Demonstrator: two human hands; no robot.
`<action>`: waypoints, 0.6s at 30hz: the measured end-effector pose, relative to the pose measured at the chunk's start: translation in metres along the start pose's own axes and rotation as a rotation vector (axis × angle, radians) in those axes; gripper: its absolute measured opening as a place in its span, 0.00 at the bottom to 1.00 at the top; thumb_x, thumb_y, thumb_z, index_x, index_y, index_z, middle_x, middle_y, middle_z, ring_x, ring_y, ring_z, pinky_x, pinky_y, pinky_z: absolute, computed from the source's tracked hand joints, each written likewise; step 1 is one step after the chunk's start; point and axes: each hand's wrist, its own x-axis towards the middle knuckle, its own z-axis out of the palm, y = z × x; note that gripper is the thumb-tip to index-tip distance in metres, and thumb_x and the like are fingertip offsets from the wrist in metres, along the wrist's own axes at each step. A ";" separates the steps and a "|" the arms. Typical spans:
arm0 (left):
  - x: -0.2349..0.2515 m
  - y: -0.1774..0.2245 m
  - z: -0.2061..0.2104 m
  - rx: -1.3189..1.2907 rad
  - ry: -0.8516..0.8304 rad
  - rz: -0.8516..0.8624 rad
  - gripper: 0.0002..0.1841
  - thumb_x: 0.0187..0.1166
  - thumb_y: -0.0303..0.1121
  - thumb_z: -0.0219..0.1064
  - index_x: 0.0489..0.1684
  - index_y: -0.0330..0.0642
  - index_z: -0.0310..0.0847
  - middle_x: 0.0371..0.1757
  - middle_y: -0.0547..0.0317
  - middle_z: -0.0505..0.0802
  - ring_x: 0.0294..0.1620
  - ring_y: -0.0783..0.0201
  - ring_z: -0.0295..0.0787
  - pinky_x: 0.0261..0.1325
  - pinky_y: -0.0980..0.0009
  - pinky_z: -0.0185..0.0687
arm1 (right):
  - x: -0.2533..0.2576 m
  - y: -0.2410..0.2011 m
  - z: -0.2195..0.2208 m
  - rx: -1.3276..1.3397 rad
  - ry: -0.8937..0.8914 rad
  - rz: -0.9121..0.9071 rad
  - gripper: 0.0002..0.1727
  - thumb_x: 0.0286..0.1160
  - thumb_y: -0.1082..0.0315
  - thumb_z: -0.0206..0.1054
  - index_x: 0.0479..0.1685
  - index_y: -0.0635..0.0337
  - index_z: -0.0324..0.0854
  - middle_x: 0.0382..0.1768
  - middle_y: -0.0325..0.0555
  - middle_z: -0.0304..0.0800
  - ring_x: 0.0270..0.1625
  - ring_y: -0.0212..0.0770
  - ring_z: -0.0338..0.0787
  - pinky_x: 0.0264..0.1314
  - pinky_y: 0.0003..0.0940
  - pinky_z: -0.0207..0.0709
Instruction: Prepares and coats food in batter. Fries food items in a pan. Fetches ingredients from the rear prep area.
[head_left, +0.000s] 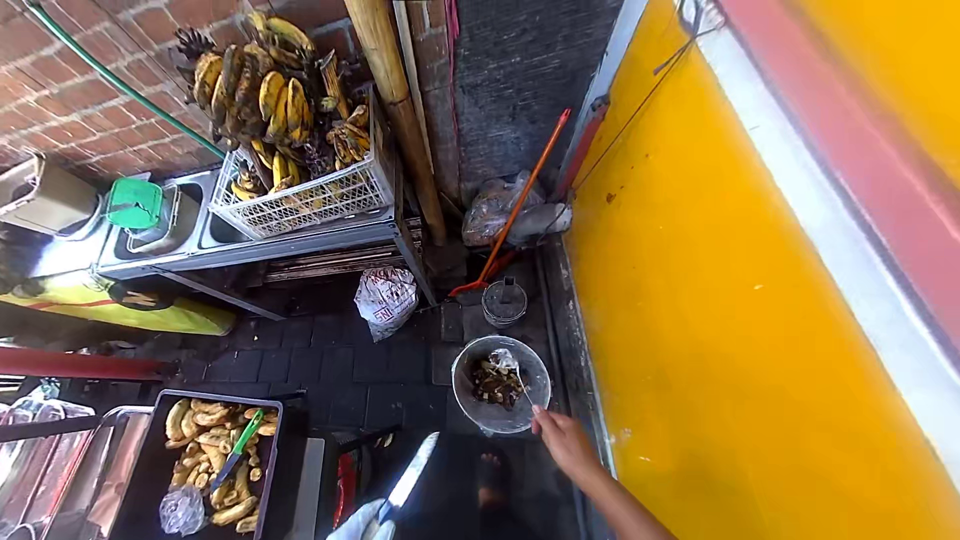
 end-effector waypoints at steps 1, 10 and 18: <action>0.014 0.014 -0.001 0.106 -0.011 0.020 0.22 0.82 0.50 0.66 0.68 0.52 0.87 0.51 0.58 0.96 0.50 0.63 0.93 0.60 0.52 0.87 | -0.006 -0.004 -0.002 0.042 -0.050 -0.002 0.31 0.94 0.48 0.45 0.30 0.56 0.86 0.15 0.34 0.69 0.18 0.34 0.69 0.27 0.38 0.68; 0.118 0.072 0.000 0.614 -0.053 0.325 0.25 0.89 0.55 0.52 0.83 0.69 0.74 0.63 0.57 0.92 0.62 0.56 0.91 0.66 0.49 0.84 | -0.060 -0.044 -0.016 0.018 -0.270 0.071 0.32 0.94 0.44 0.45 0.32 0.56 0.86 0.18 0.36 0.71 0.20 0.35 0.70 0.28 0.37 0.68; 0.131 0.082 0.036 0.377 -0.170 0.220 0.23 0.88 0.55 0.55 0.78 0.65 0.80 0.53 0.61 0.95 0.52 0.62 0.94 0.63 0.51 0.87 | -0.071 -0.053 -0.026 -0.050 -0.113 0.059 0.32 0.92 0.41 0.46 0.32 0.54 0.85 0.26 0.40 0.81 0.33 0.40 0.82 0.40 0.46 0.77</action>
